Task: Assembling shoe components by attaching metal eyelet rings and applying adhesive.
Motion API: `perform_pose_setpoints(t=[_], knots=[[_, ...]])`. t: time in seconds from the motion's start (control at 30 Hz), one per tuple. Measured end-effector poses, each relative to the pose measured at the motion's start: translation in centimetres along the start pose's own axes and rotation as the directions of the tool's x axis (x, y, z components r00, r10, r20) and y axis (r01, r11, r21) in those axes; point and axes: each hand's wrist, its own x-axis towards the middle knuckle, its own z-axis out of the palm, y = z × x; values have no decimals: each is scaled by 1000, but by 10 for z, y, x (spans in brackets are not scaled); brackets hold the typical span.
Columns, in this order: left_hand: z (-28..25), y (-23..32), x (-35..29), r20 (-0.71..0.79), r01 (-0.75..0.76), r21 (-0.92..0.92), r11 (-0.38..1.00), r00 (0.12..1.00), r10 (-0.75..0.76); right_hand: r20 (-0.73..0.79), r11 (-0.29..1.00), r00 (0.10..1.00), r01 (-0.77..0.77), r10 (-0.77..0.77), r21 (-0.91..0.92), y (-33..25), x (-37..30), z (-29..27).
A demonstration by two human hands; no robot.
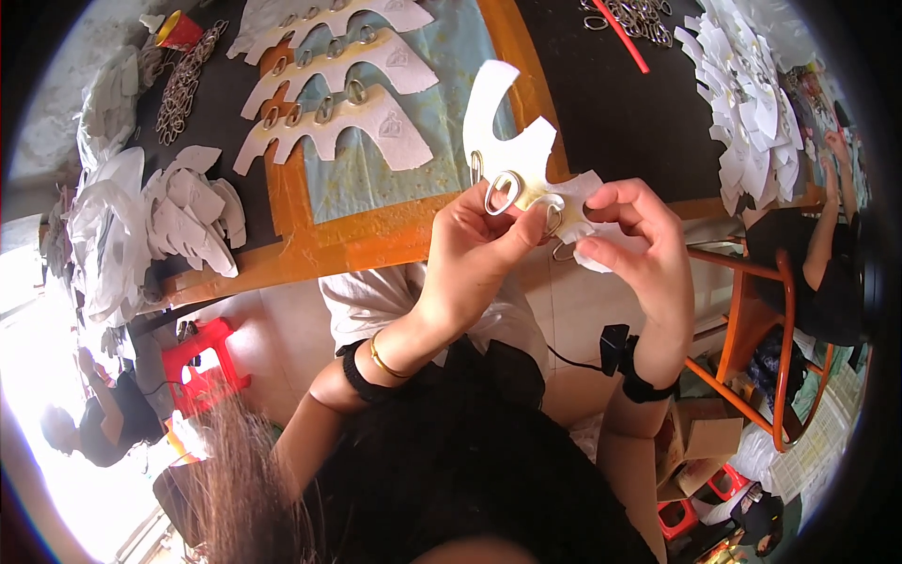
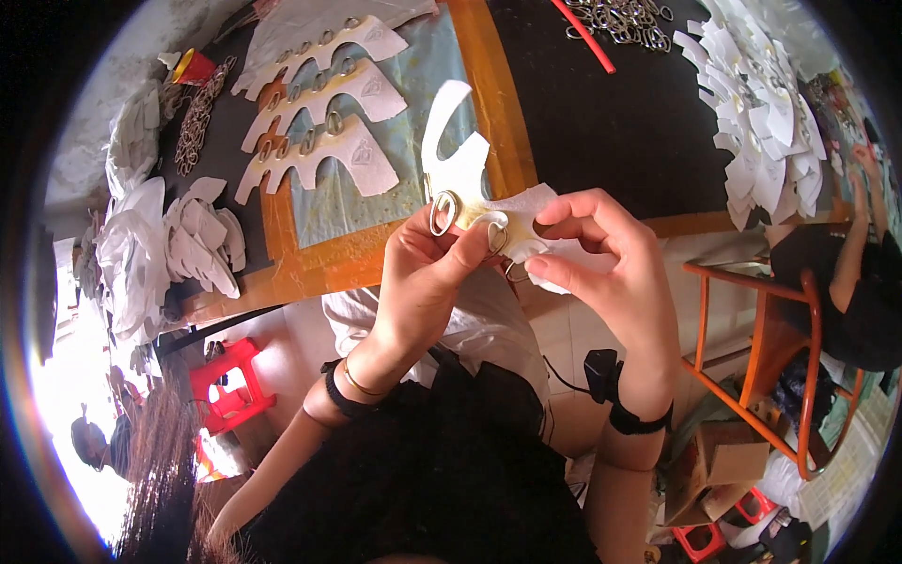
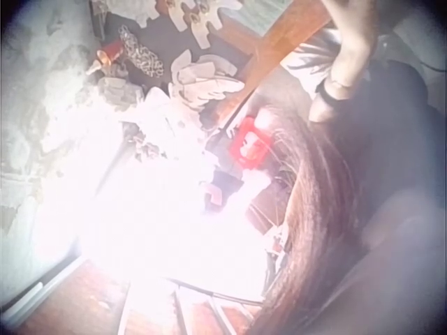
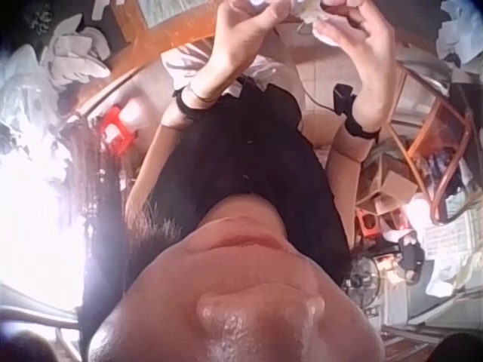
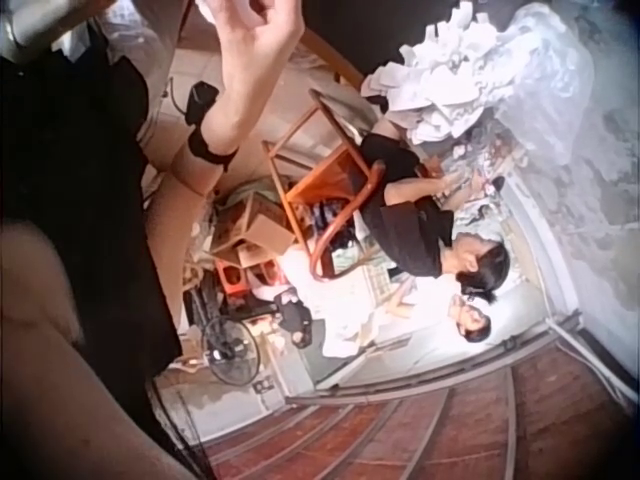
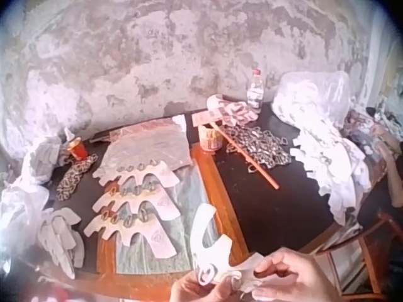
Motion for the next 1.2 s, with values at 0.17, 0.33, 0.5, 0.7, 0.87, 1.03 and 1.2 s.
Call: perform_pose_setpoints(t=[0.17,0.33,0.5,0.7,0.87,1.03,1.2], knots=[[0,-4,0,-5,-39,16,999,999,39,-375,763,756,246,-537,-597,-15,-10,19],[7,-8,-1,-102,-125,47,991,986,130,-237,684,805,262,-544,-681,-6,-11,48],[10,-3,-5,-95,-127,79,989,986,134,-294,720,801,227,-521,-656,-4,-11,51],[5,0,-7,-82,-69,157,985,993,82,-257,758,831,266,-494,-596,1,-3,49],[1,4,-3,2,-42,139,989,999,42,-304,987,940,132,-155,-96,2,-4,35],[-3,5,0,0,67,115,991,998,-68,-280,991,952,103,-124,-89,4,-2,34],[1,4,-2,-48,-16,135,991,999,23,-258,896,912,199,-318,-398,-3,-5,39]])
